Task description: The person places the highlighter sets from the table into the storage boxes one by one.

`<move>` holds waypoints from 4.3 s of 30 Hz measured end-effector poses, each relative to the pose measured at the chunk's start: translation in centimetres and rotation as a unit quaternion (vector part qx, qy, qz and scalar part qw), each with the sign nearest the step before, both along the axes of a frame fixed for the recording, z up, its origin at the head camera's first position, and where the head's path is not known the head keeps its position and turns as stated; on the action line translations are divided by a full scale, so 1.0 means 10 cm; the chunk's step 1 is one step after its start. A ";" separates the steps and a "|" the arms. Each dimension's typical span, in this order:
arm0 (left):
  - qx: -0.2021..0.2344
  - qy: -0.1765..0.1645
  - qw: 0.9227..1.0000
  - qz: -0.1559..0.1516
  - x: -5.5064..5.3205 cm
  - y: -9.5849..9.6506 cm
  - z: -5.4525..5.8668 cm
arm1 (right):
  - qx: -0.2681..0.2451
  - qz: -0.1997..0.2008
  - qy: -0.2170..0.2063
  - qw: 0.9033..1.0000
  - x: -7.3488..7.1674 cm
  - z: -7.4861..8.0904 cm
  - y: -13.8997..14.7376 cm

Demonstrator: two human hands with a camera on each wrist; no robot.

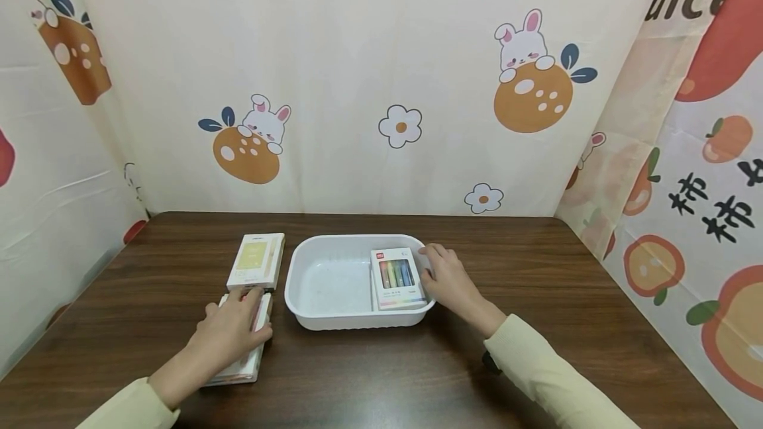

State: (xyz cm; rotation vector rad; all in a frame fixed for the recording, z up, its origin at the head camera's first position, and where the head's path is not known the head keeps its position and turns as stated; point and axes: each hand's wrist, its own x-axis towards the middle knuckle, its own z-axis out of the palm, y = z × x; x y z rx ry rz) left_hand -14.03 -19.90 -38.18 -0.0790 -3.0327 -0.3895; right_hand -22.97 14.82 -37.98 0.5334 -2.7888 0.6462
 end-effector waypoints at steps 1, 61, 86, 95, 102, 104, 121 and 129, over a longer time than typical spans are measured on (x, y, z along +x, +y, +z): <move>0.001 -0.003 1.000 -0.001 0.00 0.00 0.00 | 0.000 0.000 -0.002 1.000 0.00 0.00 0.00; 0.008 0.030 0.998 -0.064 -0.52 0.86 0.76 | -0.002 -0.010 -0.029 1.000 -0.01 -0.01 -0.03; -0.035 0.040 0.996 -0.067 -0.77 1.21 0.45 | -0.010 -0.013 -0.034 0.999 -0.02 0.00 -0.04; -0.017 0.014 0.999 -0.045 -0.76 1.25 0.27 | -0.007 -0.010 -0.021 1.000 -0.01 -0.01 -0.04; -0.007 0.006 0.999 -0.041 -0.75 1.25 0.18 | -0.003 -0.009 -0.018 1.000 -0.01 -0.01 -0.04; -0.004 0.007 0.999 -0.041 -0.75 1.25 0.15 | -0.003 -0.009 -0.019 1.000 -0.01 0.00 -0.04; -0.006 -0.004 1.000 -0.030 -0.78 1.23 0.07 | -0.005 -0.011 -0.030 0.999 0.00 -0.01 -0.04; -0.004 -0.008 1.000 -0.029 -0.79 1.21 0.04 | -0.004 -0.008 -0.025 1.000 -0.01 -0.02 -0.04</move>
